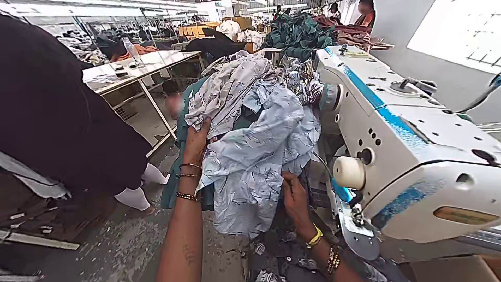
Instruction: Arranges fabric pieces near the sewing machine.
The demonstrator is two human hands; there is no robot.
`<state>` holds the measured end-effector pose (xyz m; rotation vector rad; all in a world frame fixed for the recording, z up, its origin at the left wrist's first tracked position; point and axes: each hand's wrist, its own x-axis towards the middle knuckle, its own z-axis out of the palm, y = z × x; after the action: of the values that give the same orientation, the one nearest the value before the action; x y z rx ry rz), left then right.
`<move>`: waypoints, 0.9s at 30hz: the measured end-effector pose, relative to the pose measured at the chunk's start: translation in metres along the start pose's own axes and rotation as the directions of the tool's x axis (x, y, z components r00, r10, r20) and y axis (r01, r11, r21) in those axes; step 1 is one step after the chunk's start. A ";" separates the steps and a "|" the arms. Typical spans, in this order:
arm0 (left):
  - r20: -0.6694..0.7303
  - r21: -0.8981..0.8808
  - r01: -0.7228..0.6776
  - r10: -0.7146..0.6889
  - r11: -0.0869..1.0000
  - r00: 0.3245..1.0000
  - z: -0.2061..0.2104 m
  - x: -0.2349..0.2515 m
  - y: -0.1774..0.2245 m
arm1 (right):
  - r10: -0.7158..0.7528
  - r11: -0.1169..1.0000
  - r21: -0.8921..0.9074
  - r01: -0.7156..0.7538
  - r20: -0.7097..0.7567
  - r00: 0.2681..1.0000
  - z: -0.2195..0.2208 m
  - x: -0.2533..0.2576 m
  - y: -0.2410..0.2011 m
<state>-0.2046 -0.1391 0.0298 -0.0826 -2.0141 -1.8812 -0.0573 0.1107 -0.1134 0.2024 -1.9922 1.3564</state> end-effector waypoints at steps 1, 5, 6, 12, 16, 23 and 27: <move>0.000 -0.090 -0.001 0.001 0.996 1.000 0.002 0.002 -0.004 | 0.024 1.000 -0.003 -0.024 0.005 1.000 -0.003 -0.001 0.001; 0.056 -0.202 -0.010 0.022 0.979 0.998 0.001 0.001 -0.006 | 0.121 0.992 -0.027 -0.121 0.004 0.993 -0.007 -0.002 -0.002; 0.054 -0.200 -0.013 0.024 0.980 0.998 0.001 0.000 -0.006 | 0.143 0.989 -0.031 -0.144 -0.006 0.990 -0.006 -0.002 -0.003; 0.039 -0.205 0.017 -0.010 0.979 0.999 0.002 -0.003 -0.002 | 0.223 0.975 0.022 -0.223 -0.014 0.975 -0.010 -0.011 -0.003; 0.044 -0.220 0.017 -0.007 0.975 0.999 0.001 -0.003 -0.002 | 0.182 0.983 0.010 -0.182 -0.021 0.983 -0.010 -0.012 0.006; 0.030 -0.188 0.041 -0.035 0.981 0.999 0.002 -0.008 0.000 | 0.259 0.964 0.065 -0.258 -0.007 0.966 -0.014 -0.013 0.005; 0.038 -0.183 0.053 -0.047 0.982 0.998 -0.001 -0.011 -0.004 | 0.270 0.955 0.132 -0.267 -0.010 0.963 -0.016 -0.016 0.008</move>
<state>-0.1953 -0.1377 0.0228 -0.1143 -1.8750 -2.1070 -0.0421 0.1244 -0.1265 -0.0308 -1.9624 1.6527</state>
